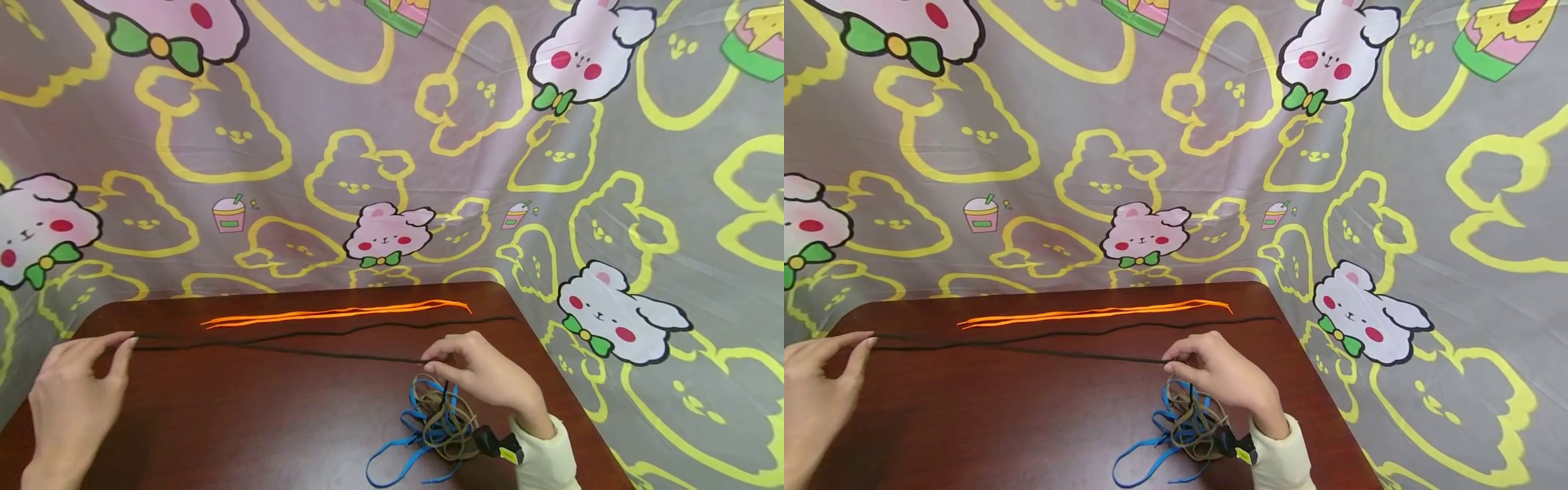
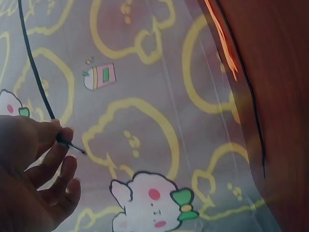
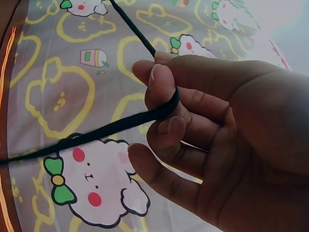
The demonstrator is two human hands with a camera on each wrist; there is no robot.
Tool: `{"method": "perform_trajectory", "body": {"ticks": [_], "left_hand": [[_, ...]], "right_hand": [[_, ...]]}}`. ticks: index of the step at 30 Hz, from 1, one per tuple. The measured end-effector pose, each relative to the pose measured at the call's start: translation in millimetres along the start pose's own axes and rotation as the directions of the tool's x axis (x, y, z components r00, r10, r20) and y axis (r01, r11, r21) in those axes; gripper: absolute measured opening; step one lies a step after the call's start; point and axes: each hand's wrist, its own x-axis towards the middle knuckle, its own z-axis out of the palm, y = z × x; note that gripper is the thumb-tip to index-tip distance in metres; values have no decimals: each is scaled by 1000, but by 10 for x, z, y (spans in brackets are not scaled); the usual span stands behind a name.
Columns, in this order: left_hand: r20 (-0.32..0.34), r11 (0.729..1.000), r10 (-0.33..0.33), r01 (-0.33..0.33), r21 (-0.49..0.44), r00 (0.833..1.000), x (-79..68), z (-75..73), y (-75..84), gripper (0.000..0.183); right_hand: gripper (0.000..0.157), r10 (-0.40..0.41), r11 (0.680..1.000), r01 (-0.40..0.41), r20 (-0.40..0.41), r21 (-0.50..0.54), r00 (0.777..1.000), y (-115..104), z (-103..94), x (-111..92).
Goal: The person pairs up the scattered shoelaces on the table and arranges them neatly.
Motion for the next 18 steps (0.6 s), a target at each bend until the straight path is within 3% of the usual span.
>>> {"method": "perform_trajectory", "body": {"ticks": [4,9,16,18], "left_hand": [[-18,999,-10,11,32,1000,2,-67,-109,14],[-51,1000,-18,17,-21,999,45,-93,-296,17],[-108,990,-131,125,-58,986,18,-74,-587,14],[-127,989,-137,128,-76,982,18,-77,-652,14]], "right_hand": [[13,-20,1000,20,-17,3,1000,-10,-19,-59],[12,-44,999,44,-36,-7,998,-20,-51,-113],[10,-63,998,62,-60,-18,996,-28,-140,-181],[10,-80,997,79,-70,-18,994,-22,-167,-196]]}}
